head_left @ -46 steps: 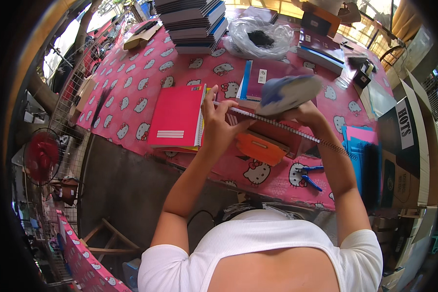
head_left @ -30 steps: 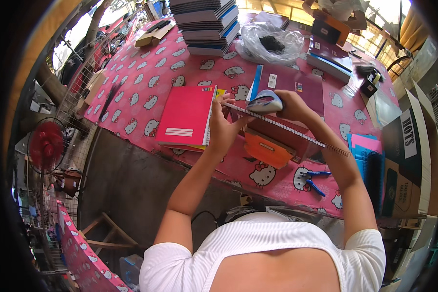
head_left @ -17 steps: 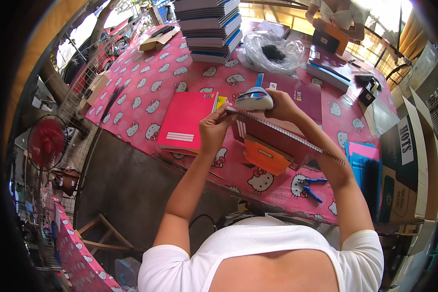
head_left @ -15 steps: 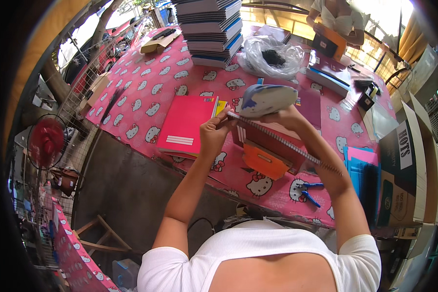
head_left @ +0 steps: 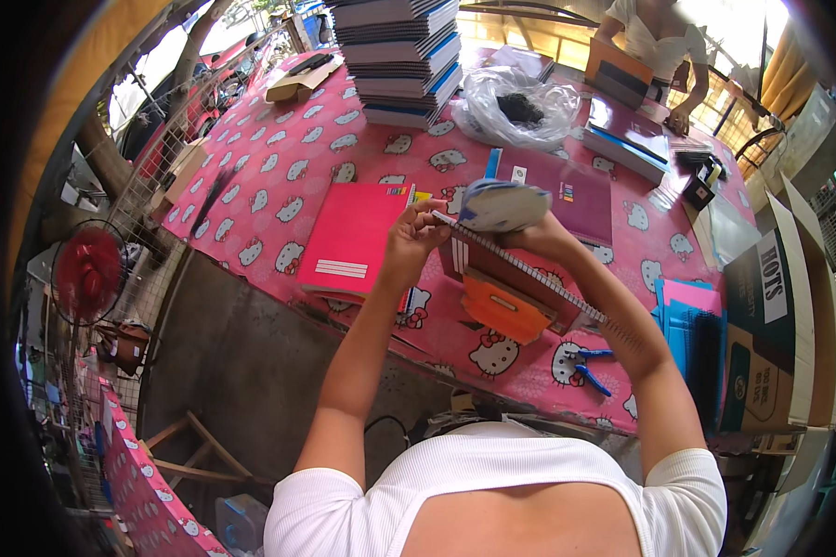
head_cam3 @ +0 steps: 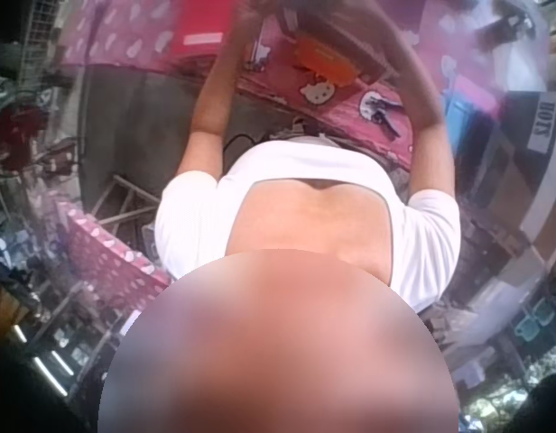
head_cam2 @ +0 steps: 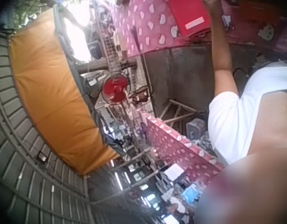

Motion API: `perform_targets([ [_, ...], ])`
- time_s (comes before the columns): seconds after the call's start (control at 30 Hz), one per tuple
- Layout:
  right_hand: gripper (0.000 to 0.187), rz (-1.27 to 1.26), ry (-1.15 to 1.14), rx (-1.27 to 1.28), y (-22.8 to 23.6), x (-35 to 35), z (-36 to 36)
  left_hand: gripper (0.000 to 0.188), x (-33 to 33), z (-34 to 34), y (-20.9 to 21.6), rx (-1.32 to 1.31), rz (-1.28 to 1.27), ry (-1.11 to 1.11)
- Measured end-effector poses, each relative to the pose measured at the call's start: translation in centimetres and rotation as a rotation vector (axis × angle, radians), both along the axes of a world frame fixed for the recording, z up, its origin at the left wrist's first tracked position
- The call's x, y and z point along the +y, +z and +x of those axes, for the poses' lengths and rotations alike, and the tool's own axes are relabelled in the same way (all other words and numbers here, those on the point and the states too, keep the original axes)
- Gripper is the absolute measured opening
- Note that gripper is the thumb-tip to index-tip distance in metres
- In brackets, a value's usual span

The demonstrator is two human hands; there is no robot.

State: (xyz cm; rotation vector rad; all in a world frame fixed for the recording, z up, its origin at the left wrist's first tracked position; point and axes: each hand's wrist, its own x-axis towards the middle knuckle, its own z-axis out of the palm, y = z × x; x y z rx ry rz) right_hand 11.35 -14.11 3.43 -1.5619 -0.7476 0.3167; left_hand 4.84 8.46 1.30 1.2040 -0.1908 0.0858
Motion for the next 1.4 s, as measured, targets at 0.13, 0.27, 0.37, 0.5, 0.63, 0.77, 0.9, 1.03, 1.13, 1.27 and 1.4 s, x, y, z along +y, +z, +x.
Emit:
perform_targets([
  [0.13, 0.055, 0.019, 0.007, -0.051, -0.2, -0.1, 1.2, 0.032, 0.2, 0.0, 0.3, -0.032, 0.005, 0.046],
  [0.27, 0.056, -0.288, -0.066, -0.045, -0.2, 0.7, 1.5, 0.038, 0.7, -0.1, -0.4, 0.016, -0.058, 0.01],
  [0.37, 0.06, 0.095, 0.006, 0.109, 0.3, 0.5, 0.8, 0.038, 1.2, -0.7, -1.3, 0.059, 0.012, 0.046],
  [0.5, 0.052, -0.341, -0.231, -0.313, 1.1, 0.1, 0.6, 0.036, 1.0, 0.5, -0.6, 0.043, -0.108, 0.004],
  [0.63, 0.036, -0.475, -1.001, -0.684, -1.6, -8.6, -0.5, 0.026, 1.4, -0.6, 0.0, 0.022, -0.021, -0.016],
  [0.77, 0.052, -1.093, -1.465, -0.303, -6.2, -20.4, -1.5, 0.025, 1.9, 0.7, 0.2, -0.021, 0.002, -0.111],
  [0.9, 0.064, -1.062, -1.114, -0.326, -12.2, -25.8, -5.0, 0.017, 0.7, 2.7, -1.5, -0.139, -0.081, -0.091],
  [1.03, 0.071, -0.867, -0.696, -0.421, -8.7, -18.9, -16.3, 0.009, -0.2, 1.8, 0.9, -0.03, -0.105, -0.142],
  [1.13, 0.07, -0.906, -0.557, -0.273, -9.4, -15.6, -21.8, 0.01, -0.8, 3.2, 3.6, -0.21, 0.137, -0.189],
  [1.27, 0.065, -1.151, -0.702, -0.339, -10.8, -14.9, -24.6, 0.018, -4.7, -4.2, 16.2, -0.688, 0.406, 0.174],
  [1.4, 0.047, -0.836, -0.844, -0.179, -8.2, -14.7, -25.0, 0.021, -6.7, -10.6, 16.0, -0.895, 0.539, 0.082],
])
